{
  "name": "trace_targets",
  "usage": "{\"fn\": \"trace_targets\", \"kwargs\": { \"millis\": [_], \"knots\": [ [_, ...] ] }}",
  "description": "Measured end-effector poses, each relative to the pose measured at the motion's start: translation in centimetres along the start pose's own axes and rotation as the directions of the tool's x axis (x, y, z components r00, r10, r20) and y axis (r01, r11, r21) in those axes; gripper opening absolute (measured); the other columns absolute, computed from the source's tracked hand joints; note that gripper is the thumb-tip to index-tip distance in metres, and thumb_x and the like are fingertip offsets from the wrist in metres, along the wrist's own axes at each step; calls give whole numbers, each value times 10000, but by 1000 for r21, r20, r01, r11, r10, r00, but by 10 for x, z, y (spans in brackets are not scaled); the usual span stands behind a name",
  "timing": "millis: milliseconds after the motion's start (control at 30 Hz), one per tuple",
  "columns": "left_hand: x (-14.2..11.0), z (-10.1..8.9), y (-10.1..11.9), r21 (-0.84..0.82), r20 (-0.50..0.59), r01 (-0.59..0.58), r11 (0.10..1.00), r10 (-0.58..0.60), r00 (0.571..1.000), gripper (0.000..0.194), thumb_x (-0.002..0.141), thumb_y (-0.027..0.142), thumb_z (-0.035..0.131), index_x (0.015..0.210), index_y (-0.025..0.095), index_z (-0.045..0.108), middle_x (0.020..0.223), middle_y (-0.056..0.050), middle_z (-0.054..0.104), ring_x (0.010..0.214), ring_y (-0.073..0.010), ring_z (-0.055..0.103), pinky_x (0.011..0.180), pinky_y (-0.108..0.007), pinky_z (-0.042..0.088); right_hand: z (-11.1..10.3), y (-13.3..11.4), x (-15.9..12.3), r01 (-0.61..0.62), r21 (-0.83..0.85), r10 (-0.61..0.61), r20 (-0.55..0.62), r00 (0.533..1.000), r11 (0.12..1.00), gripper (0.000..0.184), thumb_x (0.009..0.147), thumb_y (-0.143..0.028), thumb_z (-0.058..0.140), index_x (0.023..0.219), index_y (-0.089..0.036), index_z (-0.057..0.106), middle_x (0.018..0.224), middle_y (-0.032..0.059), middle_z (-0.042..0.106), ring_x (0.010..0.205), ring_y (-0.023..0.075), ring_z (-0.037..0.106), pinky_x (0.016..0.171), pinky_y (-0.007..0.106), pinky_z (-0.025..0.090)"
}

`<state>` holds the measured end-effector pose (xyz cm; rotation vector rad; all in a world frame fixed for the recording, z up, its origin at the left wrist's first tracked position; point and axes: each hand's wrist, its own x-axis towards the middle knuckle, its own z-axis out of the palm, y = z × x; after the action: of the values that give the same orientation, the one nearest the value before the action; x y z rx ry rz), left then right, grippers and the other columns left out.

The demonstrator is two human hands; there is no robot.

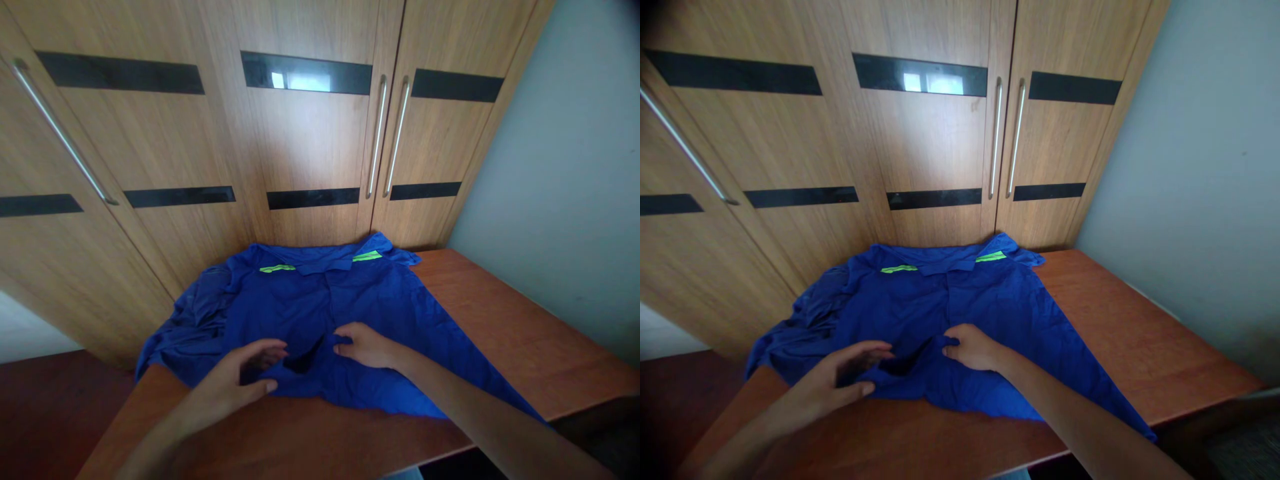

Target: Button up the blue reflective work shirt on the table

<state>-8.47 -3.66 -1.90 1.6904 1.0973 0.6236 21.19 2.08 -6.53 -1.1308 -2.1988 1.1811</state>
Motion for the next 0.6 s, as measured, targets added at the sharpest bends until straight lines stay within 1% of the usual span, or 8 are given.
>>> {"fn": "trace_targets", "kwargs": {
  "millis": [33, 100, 200, 267, 333, 433, 533, 600],
  "knots": [
    [2, 2, 2, 94, -50, 15, 995, -10, 999, 453, 780, 458, 653, 1188, 261, 627, 1165, -54, 667, 1068, -273, 603, 959, -391, 453, -3, -1, -6, 7, -11, -8, -31, 999, 1000, 165, 819, -218, 557, 890, -172, 699, 875, 23, 703, 790, 186, 623, 747, 292, 485],
    [5, 2, 4, 167, -124, 16, 986, 5, 992, 321, 832, 438, 578, 1063, 244, 687, 1002, -34, 714, 901, -244, 649, 831, -339, 515, -13, -7, -24, 14, 3, -14, -51, 999, 1000, 241, 824, -256, 575, 1030, -186, 678, 992, 41, 695, 895, 202, 623, 822, 311, 480],
    [9, -6, 2, 70, -259, 13, 997, 6, 966, 277, 794, 456, 615, 927, 227, 697, 870, -17, 720, 766, -219, 655, 703, -295, 541, -29, -19, -67, -49, 63, 44, 76, 996, 997, 545, 792, -367, 644, 1299, -204, 529, 1197, 70, 626, 1005, 217, 605, 877, 328, 481],
    [10, -16, -2, -40, -348, 10, 999, -23, 937, 282, 719, 466, 695, 855, 220, 679, 821, -11, 713, 730, -210, 651, 668, -284, 547, -36, -25, -100, -119, 20, 113, 189, 975, 993, 719, 721, -360, 713, 1375, -223, 448, 1273, 78, 575, 1044, 227, 592, 881, 324, 487],
    [10, -25, -4, -104, -438, -1, 995, -45, 898, 305, 645, 461, 762, 788, 215, 652, 731, 7, 688, 674, -188, 635, 619, -257, 542, -38, -27, -134, -100, -152, 127, 179, 976, 983, 642, 690, -260, 716, 1305, -236, 534, 1280, 73, 560, 1130, 243, 544, 970, 331, 430],
    [9, -35, -6, -151, -565, -30, 988, -62, 823, 349, 560, 440, 825, 708, 207, 611, 611, 42, 622, 573, -140, 590, 523, -196, 509, -45, -13, -176, -117, -338, 150, 73, 986, 934, 431, 781, -162, 566, 1203, -239, 613, 1242, 84, 579, 1122, 231, 550, 974, 329, 414],
    [9, -38, -3, -238, -593, -45, 970, -108, 798, 395, 520, 437, 847, 756, 213, 623, 635, 43, 634, 571, -136, 600, 515, -192, 519, -69, 23, -207, -246, -345, 251, -32, 968, 906, 265, 883, -275, 466, 1027, -221, 682, 1065, 97, 662, 987, 239, 615, 874, 341, 463],
    [10, -37, 1, -260, -600, -30, 965, -137, 788, 429, 523, 457, 841, 823, 225, 641, 656, 38, 651, 583, -148, 619, 521, -206, 534, -93, 50, -220, -358, -300, 317, -176, 932, 884, 290, 892, -391, 464, 947, -218, 690, 967, 90, 689, 921, 250, 623, 823, 344, 476]
  ]
}}
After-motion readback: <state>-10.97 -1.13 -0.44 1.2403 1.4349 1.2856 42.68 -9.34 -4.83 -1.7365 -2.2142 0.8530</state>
